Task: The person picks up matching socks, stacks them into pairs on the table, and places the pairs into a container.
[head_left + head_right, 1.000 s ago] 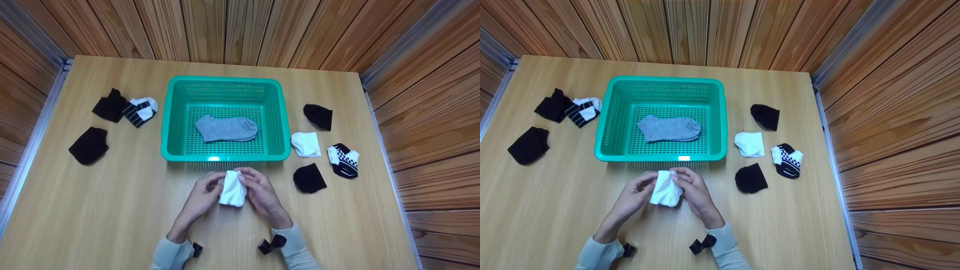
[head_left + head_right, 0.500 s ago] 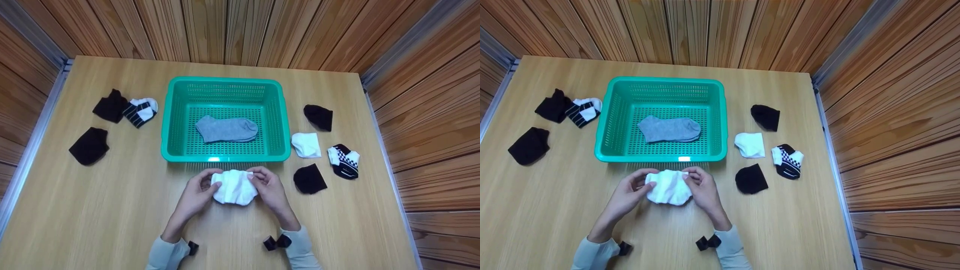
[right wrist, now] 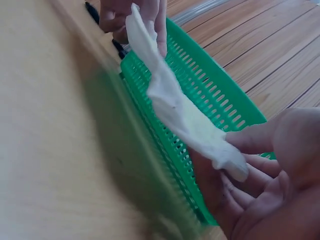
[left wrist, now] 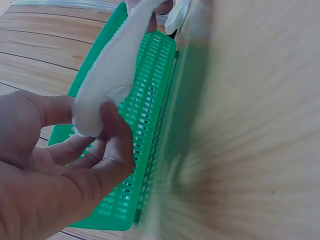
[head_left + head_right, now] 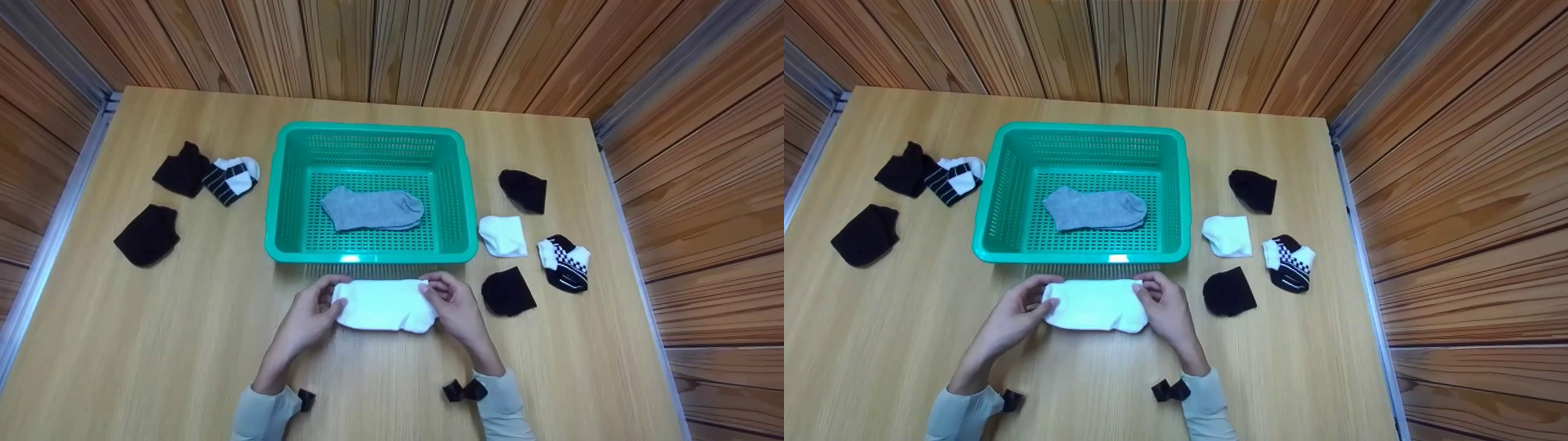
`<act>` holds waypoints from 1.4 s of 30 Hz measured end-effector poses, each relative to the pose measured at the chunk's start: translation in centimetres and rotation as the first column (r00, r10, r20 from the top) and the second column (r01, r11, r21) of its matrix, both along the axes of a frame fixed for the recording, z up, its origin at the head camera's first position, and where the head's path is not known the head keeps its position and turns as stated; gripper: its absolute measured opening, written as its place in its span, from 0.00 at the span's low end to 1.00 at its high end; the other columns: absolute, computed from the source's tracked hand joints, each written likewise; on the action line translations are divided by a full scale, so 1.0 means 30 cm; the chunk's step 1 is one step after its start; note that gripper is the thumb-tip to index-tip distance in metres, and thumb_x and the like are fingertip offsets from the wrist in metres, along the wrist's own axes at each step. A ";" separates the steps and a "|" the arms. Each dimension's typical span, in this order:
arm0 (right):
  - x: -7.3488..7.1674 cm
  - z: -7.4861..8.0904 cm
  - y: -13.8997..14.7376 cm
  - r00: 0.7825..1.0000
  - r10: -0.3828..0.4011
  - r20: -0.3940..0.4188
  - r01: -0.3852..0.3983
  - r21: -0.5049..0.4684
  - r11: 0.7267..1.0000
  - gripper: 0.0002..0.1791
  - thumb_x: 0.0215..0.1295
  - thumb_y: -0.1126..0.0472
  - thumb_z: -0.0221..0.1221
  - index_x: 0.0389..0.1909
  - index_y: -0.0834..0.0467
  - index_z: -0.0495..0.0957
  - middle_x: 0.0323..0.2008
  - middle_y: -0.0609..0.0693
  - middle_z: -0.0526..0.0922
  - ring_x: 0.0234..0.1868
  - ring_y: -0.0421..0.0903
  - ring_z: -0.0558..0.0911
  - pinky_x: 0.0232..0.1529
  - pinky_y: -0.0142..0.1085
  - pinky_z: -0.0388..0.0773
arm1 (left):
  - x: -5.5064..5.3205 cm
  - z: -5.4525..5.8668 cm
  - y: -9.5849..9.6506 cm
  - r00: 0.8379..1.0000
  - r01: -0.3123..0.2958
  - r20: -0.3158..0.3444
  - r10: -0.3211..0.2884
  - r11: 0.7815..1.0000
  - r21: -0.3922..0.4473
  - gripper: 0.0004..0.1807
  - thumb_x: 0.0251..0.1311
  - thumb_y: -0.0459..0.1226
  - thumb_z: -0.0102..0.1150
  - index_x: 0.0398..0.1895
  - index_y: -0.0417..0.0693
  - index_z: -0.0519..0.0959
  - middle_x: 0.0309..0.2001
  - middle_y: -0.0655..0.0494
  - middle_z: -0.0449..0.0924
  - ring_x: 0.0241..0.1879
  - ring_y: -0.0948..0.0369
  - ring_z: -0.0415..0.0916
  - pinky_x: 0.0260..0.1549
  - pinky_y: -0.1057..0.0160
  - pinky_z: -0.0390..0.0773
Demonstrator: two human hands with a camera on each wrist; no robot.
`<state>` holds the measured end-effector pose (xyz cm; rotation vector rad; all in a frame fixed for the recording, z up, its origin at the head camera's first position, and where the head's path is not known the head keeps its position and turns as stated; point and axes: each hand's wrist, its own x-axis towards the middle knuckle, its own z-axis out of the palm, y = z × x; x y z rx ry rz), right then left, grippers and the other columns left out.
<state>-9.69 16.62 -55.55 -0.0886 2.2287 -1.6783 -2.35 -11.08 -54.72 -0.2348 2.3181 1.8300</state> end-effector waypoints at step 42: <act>-0.018 -0.008 0.007 0.983 0.104 -0.151 -0.038 0.389 0.921 0.05 0.65 0.63 0.69 0.40 0.57 0.89 0.29 0.46 0.84 0.30 0.40 0.79 0.36 0.31 0.76 | -0.024 0.001 -0.009 0.984 0.053 0.177 0.021 0.913 -0.406 0.14 0.68 0.35 0.66 0.55 0.46 0.81 0.34 0.52 0.79 0.33 0.58 0.75 0.36 0.61 0.77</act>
